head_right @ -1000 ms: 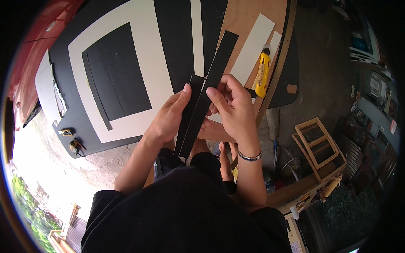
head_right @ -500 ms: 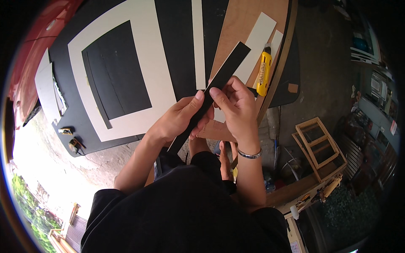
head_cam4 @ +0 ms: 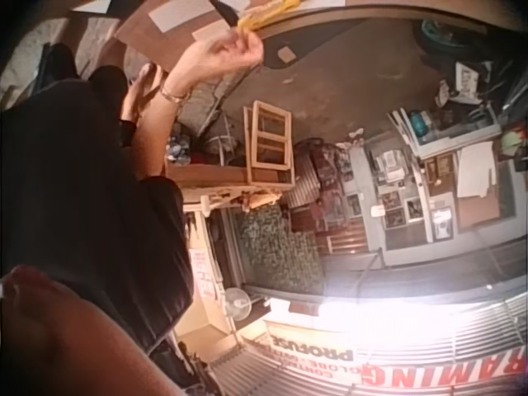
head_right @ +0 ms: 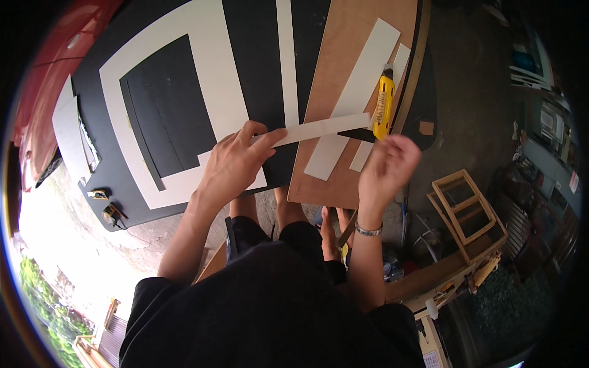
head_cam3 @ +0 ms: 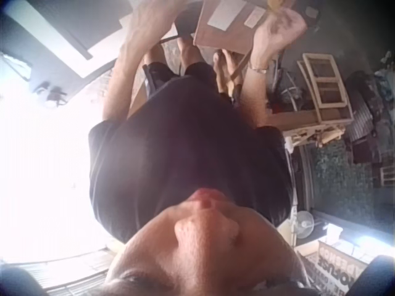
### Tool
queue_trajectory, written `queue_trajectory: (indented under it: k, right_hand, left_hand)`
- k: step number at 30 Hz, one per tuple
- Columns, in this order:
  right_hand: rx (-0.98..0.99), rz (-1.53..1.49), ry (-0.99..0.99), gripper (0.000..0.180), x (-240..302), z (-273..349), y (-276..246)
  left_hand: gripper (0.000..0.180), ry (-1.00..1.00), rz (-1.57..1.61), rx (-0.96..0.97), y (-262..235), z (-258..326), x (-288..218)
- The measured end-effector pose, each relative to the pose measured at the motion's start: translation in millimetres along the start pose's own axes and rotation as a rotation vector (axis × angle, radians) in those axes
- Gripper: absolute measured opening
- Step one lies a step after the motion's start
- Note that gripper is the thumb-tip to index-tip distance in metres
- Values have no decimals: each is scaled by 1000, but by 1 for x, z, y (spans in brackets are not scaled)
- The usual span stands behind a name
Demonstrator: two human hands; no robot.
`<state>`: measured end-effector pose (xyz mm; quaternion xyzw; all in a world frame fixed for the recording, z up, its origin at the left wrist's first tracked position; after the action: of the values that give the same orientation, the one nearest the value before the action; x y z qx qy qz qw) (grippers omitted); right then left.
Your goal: The person assembles a white frame around a black rectangular sheet by applying adhesive tape to the edges and attaching white strips. They use a utility knife to trim excess tape and adjust the frame pieces to fit the black sheet.
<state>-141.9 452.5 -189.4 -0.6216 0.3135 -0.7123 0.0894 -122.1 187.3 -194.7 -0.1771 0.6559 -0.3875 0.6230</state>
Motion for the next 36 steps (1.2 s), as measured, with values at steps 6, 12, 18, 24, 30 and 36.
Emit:
queue_trajectory:
  k: [6,12,18,24,30,36]
  right_hand:
    - [584,483,-806,51,59,19,26]
    - [677,321,-795,32,36,23,36]
    - [579,214,-637,31,23,29,31]
    - [567,208,-615,29,18,42,41]
    - [554,168,-609,30,15,47,48]
    - [581,216,-637,28,11,49,50]
  left_hand:
    - [35,174,-109,88,6,11,-7]
    - [43,156,-24,170,10,13,-12]
    - [47,-476,360,-693,-39,50,38]
    - [36,-757,1116,-725,-12,67,54]
    - [32,-735,1158,-790,2,65,61]
    - [39,-724,1131,-775,6,57,60]
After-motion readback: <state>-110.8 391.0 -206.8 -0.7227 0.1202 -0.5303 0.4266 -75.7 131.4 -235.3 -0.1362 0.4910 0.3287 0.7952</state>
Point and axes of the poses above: each hand's wrist, its own z-axis away from the middle knuckle, its own y-axis out of the palm, x = y × z, the point moved 6 cm from there along -z, towards the middle knuckle, and after that the axes turned 3 degrees about z, right-handed, at the moved point
